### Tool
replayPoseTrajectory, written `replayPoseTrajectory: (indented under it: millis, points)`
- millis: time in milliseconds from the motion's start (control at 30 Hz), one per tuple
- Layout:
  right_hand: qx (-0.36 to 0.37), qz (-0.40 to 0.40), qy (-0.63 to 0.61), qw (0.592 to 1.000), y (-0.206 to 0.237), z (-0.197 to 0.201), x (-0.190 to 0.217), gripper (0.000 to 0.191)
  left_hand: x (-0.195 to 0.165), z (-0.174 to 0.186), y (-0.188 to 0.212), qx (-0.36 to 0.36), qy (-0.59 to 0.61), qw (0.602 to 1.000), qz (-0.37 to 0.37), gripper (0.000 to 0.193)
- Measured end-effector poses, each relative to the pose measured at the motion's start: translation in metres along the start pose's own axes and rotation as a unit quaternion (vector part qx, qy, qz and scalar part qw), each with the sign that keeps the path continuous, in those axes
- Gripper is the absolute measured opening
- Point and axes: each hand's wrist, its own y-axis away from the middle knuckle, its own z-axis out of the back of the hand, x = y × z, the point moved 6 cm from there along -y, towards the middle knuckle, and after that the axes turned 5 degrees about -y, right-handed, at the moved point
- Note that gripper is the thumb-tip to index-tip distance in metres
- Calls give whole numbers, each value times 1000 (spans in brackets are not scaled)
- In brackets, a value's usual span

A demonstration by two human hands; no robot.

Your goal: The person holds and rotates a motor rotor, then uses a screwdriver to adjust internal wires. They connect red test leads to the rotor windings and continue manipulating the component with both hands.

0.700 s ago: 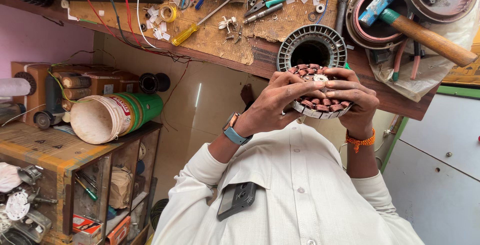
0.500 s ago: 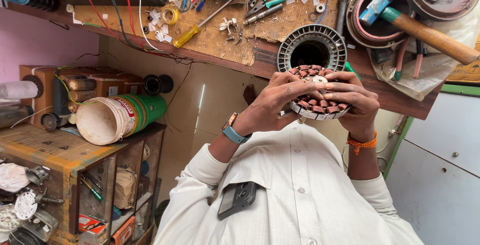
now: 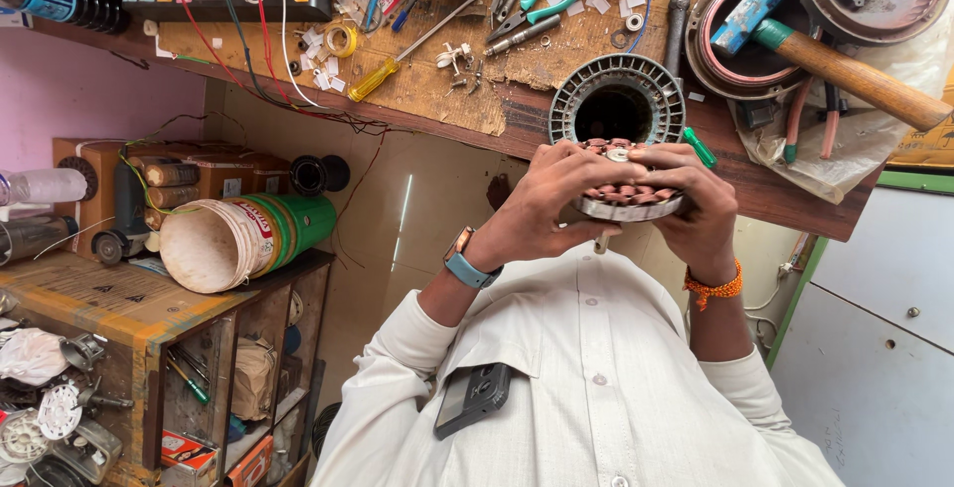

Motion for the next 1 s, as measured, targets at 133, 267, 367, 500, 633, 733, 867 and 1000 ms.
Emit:
replayPoseTrajectory:
  millis: [133,267,367,500,633,733,867,1000]
  points:
    - [29,40,54,997,1,-1,5,35,-4,-6,-1,-22,-53,998,-3,55]
    - [1,-17,-82,996,8,9,-14,51,2,-6,2,-74,6,997,12,48]
    - [-25,-60,-216,974,15,13,-32,68,14,-6,8,-90,116,988,45,47]
    - [47,-66,-181,980,24,-4,-44,84,26,-9,13,-108,238,965,26,44]
    - [19,-125,-322,938,33,-20,-61,67,34,-11,13,-89,329,940,6,42]
    - [33,-107,-334,936,30,-22,-68,54,36,-9,8,-72,353,933,-9,42]
    - [34,-60,-314,947,23,-17,-64,53,29,5,-2,-67,223,972,-34,45]
    - [39,14,-219,975,14,-14,-44,58,12,13,-9,-61,86,993,-49,47]
